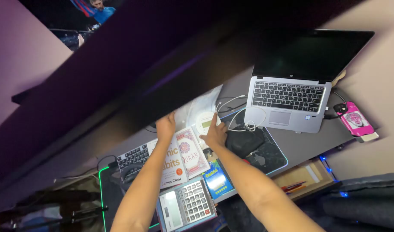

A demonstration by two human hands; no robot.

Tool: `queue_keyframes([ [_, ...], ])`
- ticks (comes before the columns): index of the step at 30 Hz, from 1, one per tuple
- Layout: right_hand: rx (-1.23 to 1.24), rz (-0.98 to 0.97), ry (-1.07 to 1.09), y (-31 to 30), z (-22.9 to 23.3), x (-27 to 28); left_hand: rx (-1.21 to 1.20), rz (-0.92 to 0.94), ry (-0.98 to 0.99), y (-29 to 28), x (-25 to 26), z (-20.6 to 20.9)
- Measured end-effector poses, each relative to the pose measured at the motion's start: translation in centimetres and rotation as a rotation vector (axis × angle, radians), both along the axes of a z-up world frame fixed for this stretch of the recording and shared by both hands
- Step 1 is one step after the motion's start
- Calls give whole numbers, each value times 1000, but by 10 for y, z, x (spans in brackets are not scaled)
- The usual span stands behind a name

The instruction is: Organizing various items on a desk into a drawer.

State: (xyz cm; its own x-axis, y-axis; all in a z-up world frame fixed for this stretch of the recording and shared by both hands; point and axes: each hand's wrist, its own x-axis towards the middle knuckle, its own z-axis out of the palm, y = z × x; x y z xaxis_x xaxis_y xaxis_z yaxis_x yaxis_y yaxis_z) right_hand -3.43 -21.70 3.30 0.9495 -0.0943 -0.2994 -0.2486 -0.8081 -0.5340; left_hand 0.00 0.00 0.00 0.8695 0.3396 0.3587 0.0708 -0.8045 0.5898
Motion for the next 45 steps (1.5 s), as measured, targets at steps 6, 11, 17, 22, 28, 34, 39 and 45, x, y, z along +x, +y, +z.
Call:
queue_keyframes([
  [6, -1, -5, 55, 4, 9, 2, 141, -47, -25, 15, -9, -15],
  [11, 63, -41, -15, 1, 4, 4, 154, -106, -82, -2, -8, 19],
  [17, 136, -17, -86, -5, 18, -6, 174, -157, -168, -16, 5, 70],
  [22, 114, 52, -69, -6, 12, -6, 202, -190, -241, -20, 18, 102],
  [28, 104, 161, -68, -7, -7, -1, 273, -204, -453, -37, 1, 145],
  [34, 88, 167, -33, -8, -36, 16, 176, -213, -453, -52, -28, 173],
  [39, 91, 128, -8, -13, -39, 19, -103, -142, -472, -62, -57, 188],
  [45, 59, 140, -18, -13, -45, 15, -109, -193, -591, -74, -104, 243],
])
